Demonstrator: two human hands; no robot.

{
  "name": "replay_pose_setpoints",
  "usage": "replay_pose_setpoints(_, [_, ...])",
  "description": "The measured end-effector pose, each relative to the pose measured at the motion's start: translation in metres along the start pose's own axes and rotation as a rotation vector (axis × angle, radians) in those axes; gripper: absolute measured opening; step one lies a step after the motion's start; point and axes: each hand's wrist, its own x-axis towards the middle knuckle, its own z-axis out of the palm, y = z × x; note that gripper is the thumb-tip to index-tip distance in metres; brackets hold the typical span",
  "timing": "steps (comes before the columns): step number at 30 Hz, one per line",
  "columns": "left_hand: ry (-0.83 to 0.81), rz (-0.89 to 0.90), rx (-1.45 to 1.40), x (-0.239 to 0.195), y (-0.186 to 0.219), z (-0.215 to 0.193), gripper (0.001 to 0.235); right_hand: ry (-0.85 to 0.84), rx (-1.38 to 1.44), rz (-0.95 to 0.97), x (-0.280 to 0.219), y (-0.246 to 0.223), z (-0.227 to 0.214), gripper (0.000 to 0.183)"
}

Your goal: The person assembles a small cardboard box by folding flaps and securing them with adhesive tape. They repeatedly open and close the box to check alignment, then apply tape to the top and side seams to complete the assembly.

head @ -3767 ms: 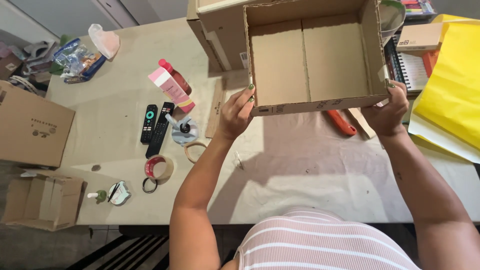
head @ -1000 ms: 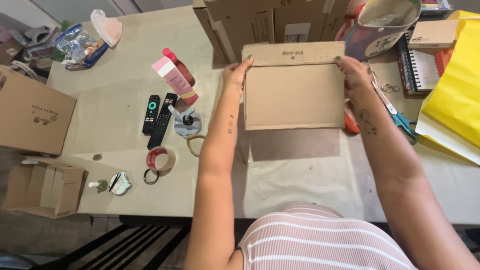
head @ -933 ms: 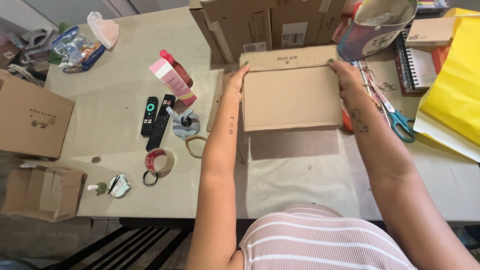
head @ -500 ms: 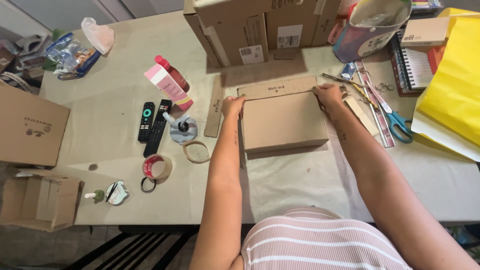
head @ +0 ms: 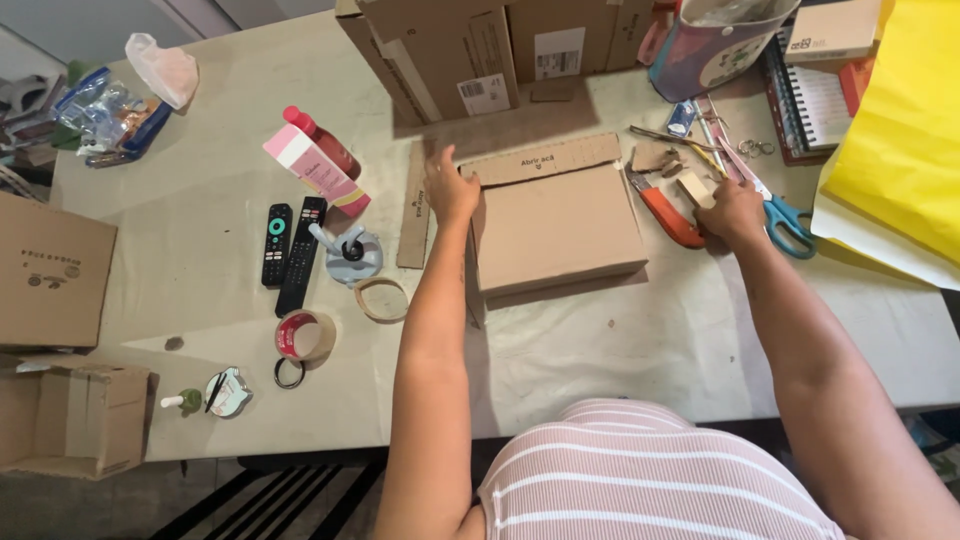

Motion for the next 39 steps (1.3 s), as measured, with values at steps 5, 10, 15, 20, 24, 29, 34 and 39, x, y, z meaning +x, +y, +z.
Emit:
replay_pose_setpoints(5, [0.17,0.327,0.024,-0.018,0.04,-0.01,0.045,0.116,0.116,0.011,0.025,0.034,0.029,0.045])
replay_pose_setpoints(10, [0.149,0.562,-0.133,-0.006,0.069,0.026,0.021,0.355,0.313,-0.206,0.011,0.001,-0.003,0.031])
replay_pose_setpoints(15, [-0.27,0.674,-0.455,-0.028,0.111,0.07,0.025,-0.143,1.344,-0.267,-0.049,-0.085,-0.078,0.024])
replay_pose_setpoints(20, [-0.454,0.718,-0.608,-0.066,0.136,0.055,0.024,-0.349,1.626,-0.387,-0.049,-0.104,-0.086,0.027])
replay_pose_setpoints(24, [-0.549,0.55,-0.673,-0.09,0.156,0.019,0.087,-0.071,1.258,-0.533,-0.027,-0.105,-0.062,0.023])
replay_pose_setpoints(29, [-0.552,0.57,-0.914,-0.076,0.162,0.011,0.08,0.158,0.899,-0.65,-0.072,-0.142,-0.09,0.032])
replay_pose_setpoints(34, [-0.558,0.376,-1.274,-0.057,0.138,0.039,0.05,0.215,0.69,-0.736,-0.057,-0.118,-0.082,0.078])
replay_pose_setpoints(39, [-0.657,0.264,-1.515,-0.066,0.123,0.038,0.047,-0.167,1.609,-0.527,-0.048,-0.114,-0.068,0.052])
